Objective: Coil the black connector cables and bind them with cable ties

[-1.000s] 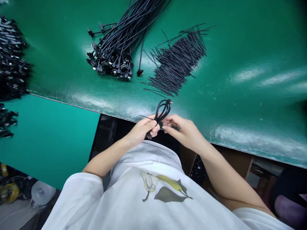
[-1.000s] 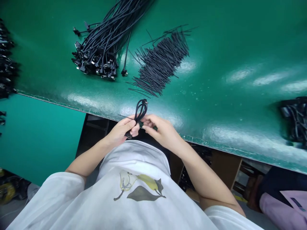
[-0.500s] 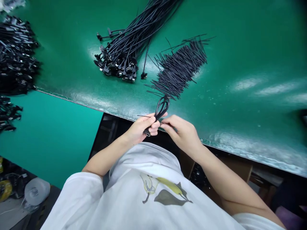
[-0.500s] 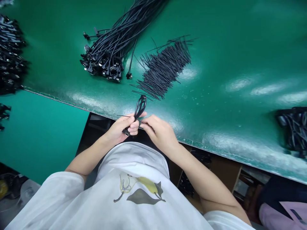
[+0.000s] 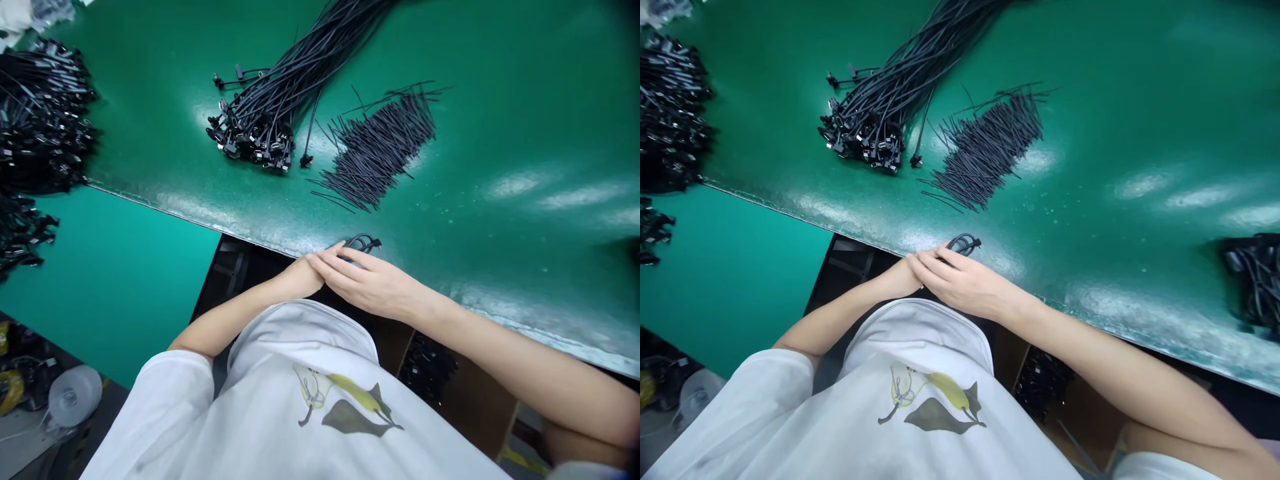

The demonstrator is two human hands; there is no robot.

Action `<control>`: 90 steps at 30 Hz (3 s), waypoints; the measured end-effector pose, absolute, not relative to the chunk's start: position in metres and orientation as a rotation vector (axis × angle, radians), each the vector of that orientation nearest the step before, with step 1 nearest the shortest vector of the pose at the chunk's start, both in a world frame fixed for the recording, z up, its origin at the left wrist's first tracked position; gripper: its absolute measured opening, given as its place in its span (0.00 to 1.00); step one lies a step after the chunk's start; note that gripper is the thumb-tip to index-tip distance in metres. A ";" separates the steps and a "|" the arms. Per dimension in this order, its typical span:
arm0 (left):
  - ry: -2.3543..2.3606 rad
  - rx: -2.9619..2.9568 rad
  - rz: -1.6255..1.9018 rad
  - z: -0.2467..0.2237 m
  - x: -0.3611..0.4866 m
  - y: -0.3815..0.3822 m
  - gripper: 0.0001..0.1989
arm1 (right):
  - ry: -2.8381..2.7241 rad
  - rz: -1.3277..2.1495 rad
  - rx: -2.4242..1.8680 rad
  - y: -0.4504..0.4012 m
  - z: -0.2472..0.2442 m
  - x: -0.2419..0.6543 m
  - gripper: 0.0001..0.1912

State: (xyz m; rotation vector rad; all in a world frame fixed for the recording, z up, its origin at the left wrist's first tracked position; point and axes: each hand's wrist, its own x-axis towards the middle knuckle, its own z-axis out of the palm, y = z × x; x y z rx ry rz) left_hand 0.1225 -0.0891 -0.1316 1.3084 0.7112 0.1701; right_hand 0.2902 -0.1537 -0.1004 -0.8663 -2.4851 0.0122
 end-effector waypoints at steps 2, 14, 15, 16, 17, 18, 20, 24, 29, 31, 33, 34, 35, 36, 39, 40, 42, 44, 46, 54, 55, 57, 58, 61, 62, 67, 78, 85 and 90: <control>0.698 1.294 0.119 -0.130 0.123 -0.088 0.20 | -2.562 -0.125 -0.859 -0.151 -0.097 0.292 0.14; 0.643 1.106 0.087 -0.123 0.112 -0.087 0.30 | -2.654 -0.140 -1.016 -0.152 -0.089 0.297 0.16; 0.682 1.100 0.087 -0.124 0.113 -0.087 0.31 | -2.659 -0.244 -0.994 -0.154 -0.088 0.297 0.16; 0.714 1.087 0.083 -0.125 0.114 -0.087 0.33 | -2.671 -0.360 -0.980 -0.156 -0.086 0.296 0.16; 0.737 1.073 0.077 -0.126 0.115 -0.087 0.34 | -2.685 -0.470 -0.984 -0.158 -0.085 0.295 0.16; 0.752 1.060 0.070 -0.126 0.117 -0.088 0.35 | -2.708 -0.551 -0.998 -0.160 -0.084 0.293 0.16; 0.769 1.044 0.053 -0.126 0.119 -0.089 0.37 | -2.769 -0.619 -1.046 -0.164 -0.083 0.291 0.16; 0.759 1.034 0.030 -0.122 0.122 -0.090 0.34 | -2.853 -0.677 -1.044 -0.164 -0.078 0.289 0.18; 0.694 0.988 0.043 -0.116 0.124 -0.090 0.21 | -2.981 -0.845 -0.851 -0.156 -0.069 0.292 0.24; 0.701 0.981 0.048 -0.113 0.124 -0.089 0.17 | -2.997 -0.874 -0.802 -0.152 -0.070 0.293 0.23; 0.705 0.976 0.067 -0.110 0.125 -0.089 0.11 | -2.970 -0.841 -0.790 -0.149 -0.074 0.296 0.20; 0.704 0.969 0.084 -0.108 0.125 -0.089 0.07 | -2.936 -0.793 -0.807 -0.146 -0.077 0.297 0.18; 0.702 0.957 0.104 -0.107 0.125 -0.089 0.05 | -2.892 -0.720 -0.834 -0.144 -0.082 0.299 0.17; 0.706 0.934 0.126 -0.107 0.125 -0.089 0.05 | -2.840 -0.630 -0.880 -0.142 -0.087 0.301 0.16; 0.775 0.800 0.204 -0.109 0.128 -0.092 0.09 | -2.642 -0.366 -1.062 -0.138 -0.103 0.304 0.17; 0.810 0.759 0.241 -0.111 0.129 -0.093 0.11 | -2.567 -0.300 -1.142 -0.138 -0.107 0.304 0.17; 0.852 0.738 0.344 -0.115 0.132 -0.094 0.13 | -2.405 -0.183 -1.317 -0.139 -0.114 0.301 0.17; 0.839 0.813 0.494 -0.117 0.134 -0.094 0.12 | -2.224 -0.008 -1.495 -0.142 -0.117 0.296 0.17; 0.802 0.923 0.652 -0.116 0.134 -0.092 0.10 | -2.008 0.289 -1.621 -0.144 -0.117 0.292 0.18; 0.615 1.813 0.474 -0.108 0.113 -0.084 0.15 | -1.297 1.075 -1.540 -0.151 -0.107 0.299 0.21; 0.623 1.822 0.430 -0.109 0.113 -0.083 0.15 | -1.388 0.979 -1.542 -0.154 -0.104 0.298 0.20; 0.673 1.735 0.381 -0.111 0.112 -0.080 0.15 | -1.670 0.825 -1.487 -0.160 -0.096 0.293 0.19; 0.690 1.666 0.380 -0.111 0.112 -0.079 0.15 | -1.802 0.781 -1.442 -0.162 -0.094 0.290 0.18; 0.657 1.473 0.469 -0.105 0.110 -0.078 0.17 | -1.937 0.767 -1.415 -0.164 -0.094 0.286 0.16; 0.624 1.441 0.498 -0.102 0.109 -0.079 0.17 | -1.899 0.783 -1.449 -0.163 -0.096 0.287 0.17; 0.531 1.554 0.469 -0.089 0.108 -0.082 0.17 | -1.688 0.945 -1.506 -0.153 -0.109 0.302 0.24; 0.703 1.422 0.268 -0.122 0.121 -0.092 0.39 | -1.465 1.088 -1.490 -0.146 -0.105 0.302 0.27; 0.609 0.760 0.211 -0.121 0.132 -0.082 0.52 | -1.716 0.852 -1.591 -0.154 -0.101 0.302 0.23; 0.555 0.790 0.211 -0.113 0.124 -0.070 0.34 | -2.013 0.540 -1.581 -0.156 -0.112 0.305 0.18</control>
